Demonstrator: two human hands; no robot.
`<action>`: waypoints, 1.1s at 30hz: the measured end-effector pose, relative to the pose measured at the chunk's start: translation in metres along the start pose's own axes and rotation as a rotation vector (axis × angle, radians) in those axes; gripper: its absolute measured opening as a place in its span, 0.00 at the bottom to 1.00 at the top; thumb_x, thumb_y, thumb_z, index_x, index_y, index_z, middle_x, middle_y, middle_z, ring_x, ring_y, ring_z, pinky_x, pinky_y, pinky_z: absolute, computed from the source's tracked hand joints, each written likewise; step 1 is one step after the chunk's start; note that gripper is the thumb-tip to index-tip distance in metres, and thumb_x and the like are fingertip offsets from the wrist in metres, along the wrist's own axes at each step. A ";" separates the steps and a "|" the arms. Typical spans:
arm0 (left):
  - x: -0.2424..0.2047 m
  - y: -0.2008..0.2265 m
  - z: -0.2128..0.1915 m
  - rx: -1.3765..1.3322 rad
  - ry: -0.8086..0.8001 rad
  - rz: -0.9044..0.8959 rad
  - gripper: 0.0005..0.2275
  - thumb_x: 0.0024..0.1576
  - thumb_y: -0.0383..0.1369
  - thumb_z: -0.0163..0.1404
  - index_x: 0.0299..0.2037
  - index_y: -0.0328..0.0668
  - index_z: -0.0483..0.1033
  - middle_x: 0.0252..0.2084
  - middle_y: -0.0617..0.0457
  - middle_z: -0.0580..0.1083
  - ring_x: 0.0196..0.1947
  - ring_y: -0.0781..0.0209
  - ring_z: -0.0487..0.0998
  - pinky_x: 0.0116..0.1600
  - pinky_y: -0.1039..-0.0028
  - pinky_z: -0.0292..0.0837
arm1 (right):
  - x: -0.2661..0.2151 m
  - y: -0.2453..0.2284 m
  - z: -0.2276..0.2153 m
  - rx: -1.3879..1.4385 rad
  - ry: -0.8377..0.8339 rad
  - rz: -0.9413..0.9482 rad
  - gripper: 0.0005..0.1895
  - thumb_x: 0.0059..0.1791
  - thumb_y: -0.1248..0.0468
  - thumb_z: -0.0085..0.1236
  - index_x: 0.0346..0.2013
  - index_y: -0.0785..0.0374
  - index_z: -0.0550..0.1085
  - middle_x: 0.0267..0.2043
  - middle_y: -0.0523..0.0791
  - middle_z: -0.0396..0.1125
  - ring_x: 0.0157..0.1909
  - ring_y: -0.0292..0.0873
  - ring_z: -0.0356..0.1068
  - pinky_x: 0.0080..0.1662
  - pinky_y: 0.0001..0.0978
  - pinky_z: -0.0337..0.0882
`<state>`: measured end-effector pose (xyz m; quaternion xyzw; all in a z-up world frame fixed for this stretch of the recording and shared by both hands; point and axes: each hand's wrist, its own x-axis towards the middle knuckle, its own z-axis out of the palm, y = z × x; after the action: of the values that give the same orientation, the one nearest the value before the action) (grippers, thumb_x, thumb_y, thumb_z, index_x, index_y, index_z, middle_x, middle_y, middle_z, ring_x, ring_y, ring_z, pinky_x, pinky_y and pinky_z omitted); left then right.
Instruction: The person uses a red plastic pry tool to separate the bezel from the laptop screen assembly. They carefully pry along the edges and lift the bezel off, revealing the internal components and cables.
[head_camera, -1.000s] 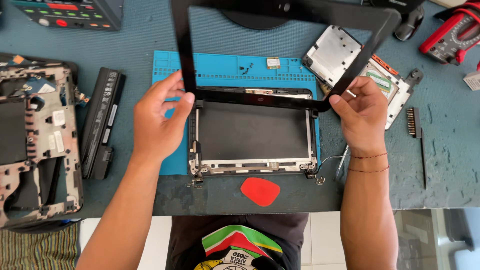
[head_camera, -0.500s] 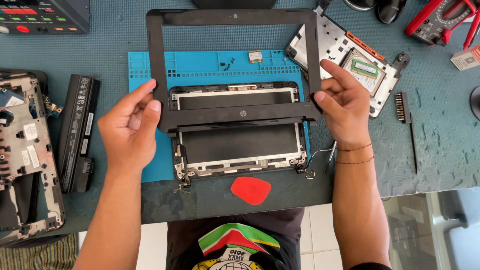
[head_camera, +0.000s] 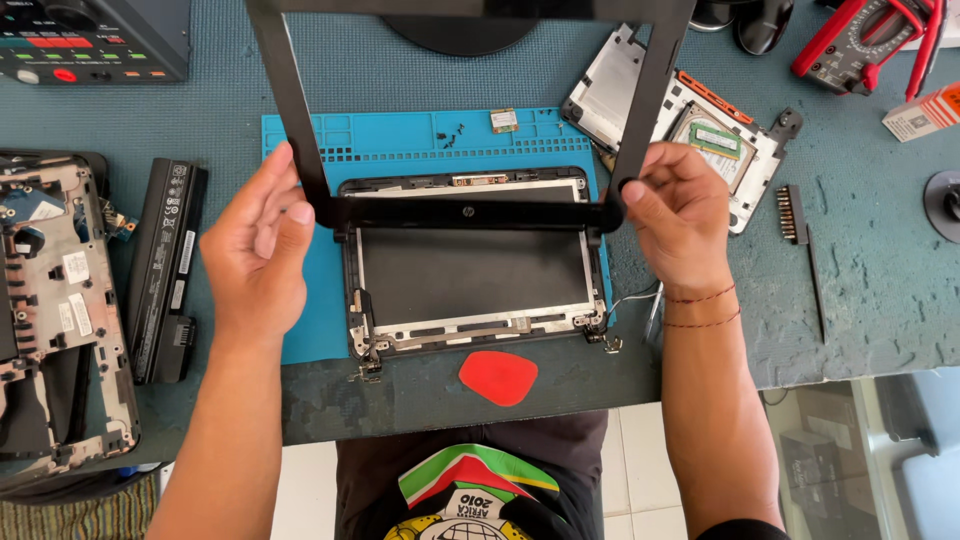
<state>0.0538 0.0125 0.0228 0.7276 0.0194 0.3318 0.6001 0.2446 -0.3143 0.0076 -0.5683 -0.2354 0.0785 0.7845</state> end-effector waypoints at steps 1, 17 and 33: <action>0.001 0.008 0.001 -0.002 -0.005 0.003 0.17 0.62 0.24 0.43 0.61 0.30 0.61 0.55 0.34 0.69 0.49 0.53 0.73 0.54 0.64 0.71 | 0.000 -0.010 0.004 -0.001 0.005 -0.004 0.13 0.46 0.73 0.56 0.42 0.73 0.64 0.33 0.51 0.66 0.28 0.40 0.72 0.31 0.23 0.72; -0.006 0.053 -0.008 -0.349 0.065 -0.373 0.25 0.57 0.38 0.43 0.63 0.36 0.55 0.61 0.37 0.65 0.55 0.38 0.73 0.52 0.61 0.73 | -0.064 -0.053 0.065 -0.838 -0.296 -0.662 0.07 0.45 0.79 0.51 0.26 0.68 0.72 0.39 0.53 0.69 0.48 0.60 0.70 0.53 0.54 0.71; -0.006 0.016 0.000 -0.075 0.079 -0.367 0.09 0.58 0.25 0.46 0.46 0.32 0.74 0.31 0.42 0.75 0.27 0.63 0.74 0.30 0.78 0.70 | -0.026 0.014 -0.009 -0.432 0.076 0.012 0.08 0.43 0.81 0.51 0.36 0.72 0.72 0.46 0.56 0.66 0.47 0.49 0.72 0.48 0.35 0.74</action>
<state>0.0430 0.0057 0.0342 0.6755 0.1631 0.2456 0.6759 0.2280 -0.3276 -0.0147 -0.7273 -0.2137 0.0096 0.6522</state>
